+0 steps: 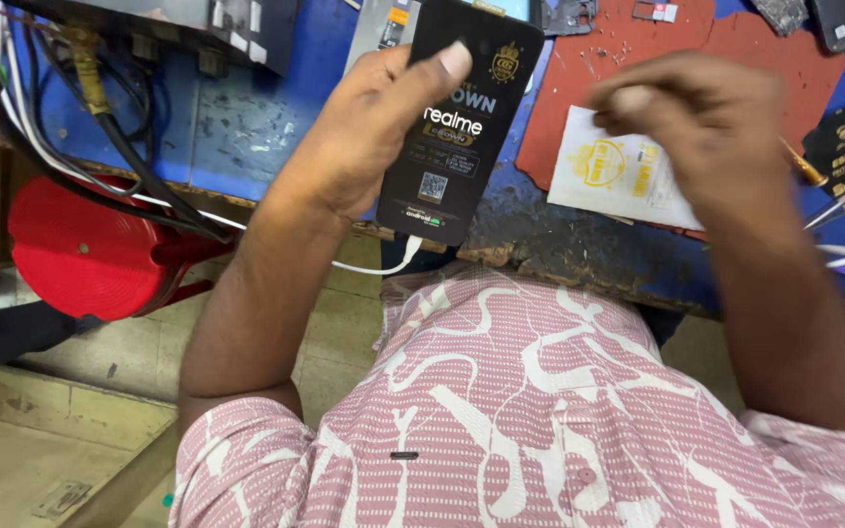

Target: The person removes a protective film from a smartphone back cover, then uses a screwdriver to unscrew and remove the back cover, exposing the internal components including the battery and camera module.

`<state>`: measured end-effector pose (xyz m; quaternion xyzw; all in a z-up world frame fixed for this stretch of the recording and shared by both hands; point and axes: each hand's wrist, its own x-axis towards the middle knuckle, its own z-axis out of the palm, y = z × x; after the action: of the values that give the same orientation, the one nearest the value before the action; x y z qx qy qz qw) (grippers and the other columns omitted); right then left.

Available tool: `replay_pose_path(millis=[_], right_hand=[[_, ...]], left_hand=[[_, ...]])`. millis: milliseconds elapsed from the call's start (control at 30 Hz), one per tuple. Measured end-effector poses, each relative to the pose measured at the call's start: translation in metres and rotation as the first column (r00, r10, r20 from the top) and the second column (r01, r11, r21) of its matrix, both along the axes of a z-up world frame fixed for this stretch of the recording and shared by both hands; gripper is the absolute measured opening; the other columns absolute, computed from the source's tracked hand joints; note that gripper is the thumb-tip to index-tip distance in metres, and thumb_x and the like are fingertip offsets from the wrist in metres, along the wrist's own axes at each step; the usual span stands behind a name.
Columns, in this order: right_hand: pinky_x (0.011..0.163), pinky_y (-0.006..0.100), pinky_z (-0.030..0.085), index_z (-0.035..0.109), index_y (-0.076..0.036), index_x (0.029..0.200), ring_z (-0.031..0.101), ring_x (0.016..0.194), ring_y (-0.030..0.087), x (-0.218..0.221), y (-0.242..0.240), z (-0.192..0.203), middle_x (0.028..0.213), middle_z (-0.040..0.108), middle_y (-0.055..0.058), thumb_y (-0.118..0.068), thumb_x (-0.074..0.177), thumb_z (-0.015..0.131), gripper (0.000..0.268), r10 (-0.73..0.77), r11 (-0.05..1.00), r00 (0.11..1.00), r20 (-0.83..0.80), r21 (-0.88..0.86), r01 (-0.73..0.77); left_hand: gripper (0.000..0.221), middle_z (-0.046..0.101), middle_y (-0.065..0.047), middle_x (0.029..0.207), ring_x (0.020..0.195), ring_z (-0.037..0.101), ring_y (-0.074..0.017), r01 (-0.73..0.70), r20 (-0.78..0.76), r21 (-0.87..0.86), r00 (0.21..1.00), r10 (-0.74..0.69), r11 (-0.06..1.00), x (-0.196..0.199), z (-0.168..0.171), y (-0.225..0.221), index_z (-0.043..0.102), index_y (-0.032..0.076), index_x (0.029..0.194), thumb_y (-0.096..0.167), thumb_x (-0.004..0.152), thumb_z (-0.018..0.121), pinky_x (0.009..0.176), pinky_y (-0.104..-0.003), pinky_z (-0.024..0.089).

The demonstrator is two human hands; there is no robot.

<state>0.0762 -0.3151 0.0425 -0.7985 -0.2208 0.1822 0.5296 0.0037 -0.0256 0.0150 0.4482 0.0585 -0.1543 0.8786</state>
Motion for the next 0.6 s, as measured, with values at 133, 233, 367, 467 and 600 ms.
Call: replay_pose_path(millis=[133, 233, 367, 467, 600], right_hand=[[0.085, 0.029, 0.056, 0.071, 0.006, 0.118, 0.068, 0.094, 0.017, -0.003, -0.038, 0.009, 0.107, 0.072, 0.013, 0.0, 0.111, 0.065, 0.011, -0.074, 0.98, 0.96, 0.271, -0.161, 0.121], [0.082, 0.03, 0.056, 0.072, 0.005, 0.118, 0.069, 0.093, 0.018, -0.015, -0.063, 0.007, 0.107, 0.072, 0.014, 0.0, 0.106, 0.071, 0.013, -0.071, 0.94, 0.934, 0.351, -0.289, 0.18], [0.086, 0.033, 0.058, 0.073, 0.001, 0.114, 0.073, 0.096, 0.022, -0.026, -0.082, 0.007, 0.109, 0.074, 0.014, -0.002, 0.104, 0.076, 0.011, 0.053, 0.893, 0.867, 0.496, -0.412, 0.182], [0.09, 0.034, 0.057, 0.074, -0.003, 0.121, 0.071, 0.098, 0.024, -0.029, -0.083, 0.006, 0.114, 0.074, 0.012, -0.007, 0.104, 0.079, 0.018, 0.07, 0.839, 0.88, 0.469, -0.505, 0.202], [0.094, 0.043, 0.052, 0.072, -0.001, 0.12, 0.062, 0.112, 0.035, -0.026, -0.08, 0.002, 0.123, 0.071, 0.015, -0.017, 0.072, 0.086, 0.052, 0.377, 0.746, 0.642, 0.668, -0.63, 0.217]], left_hand=[[0.045, 0.076, -0.009, 0.106, 0.088, 0.074, -0.0137, -0.007, -0.082, -0.098, 0.997, -0.001, 0.995, 0.009, -0.006, 0.007, 0.069, -0.002, 0.123, 0.038, 0.108, 0.057, 0.078, -0.031, 0.062], [0.049, 0.075, -0.008, 0.108, 0.091, 0.074, -0.0133, -0.01, -0.069, -0.16, 0.998, -0.001, 0.987, 0.02, -0.014, 0.003, 0.066, 0.001, 0.127, 0.044, 0.108, 0.052, 0.079, -0.03, 0.062], [0.048, 0.075, -0.008, 0.104, 0.086, 0.074, -0.013, 0.035, -0.129, -0.095, 0.991, -0.047, 0.995, 0.032, -0.023, -0.004, 0.067, 0.002, 0.123, 0.045, 0.107, 0.051, 0.075, -0.029, 0.062], [0.042, 0.076, -0.008, 0.101, 0.084, 0.074, -0.0137, 0.051, -0.19, -0.048, 0.98, -0.059, 0.998, 0.037, -0.027, -0.006, 0.068, 0.001, 0.119, 0.039, 0.106, 0.056, 0.074, -0.03, 0.063], [0.026, 0.075, -0.009, 0.099, 0.082, 0.072, -0.0162, 0.153, -0.102, 0.193, 0.986, -0.135, 0.969, 0.04, -0.021, -0.007, 0.069, -0.003, 0.116, 0.016, 0.098, 0.07, 0.075, -0.031, 0.06]])
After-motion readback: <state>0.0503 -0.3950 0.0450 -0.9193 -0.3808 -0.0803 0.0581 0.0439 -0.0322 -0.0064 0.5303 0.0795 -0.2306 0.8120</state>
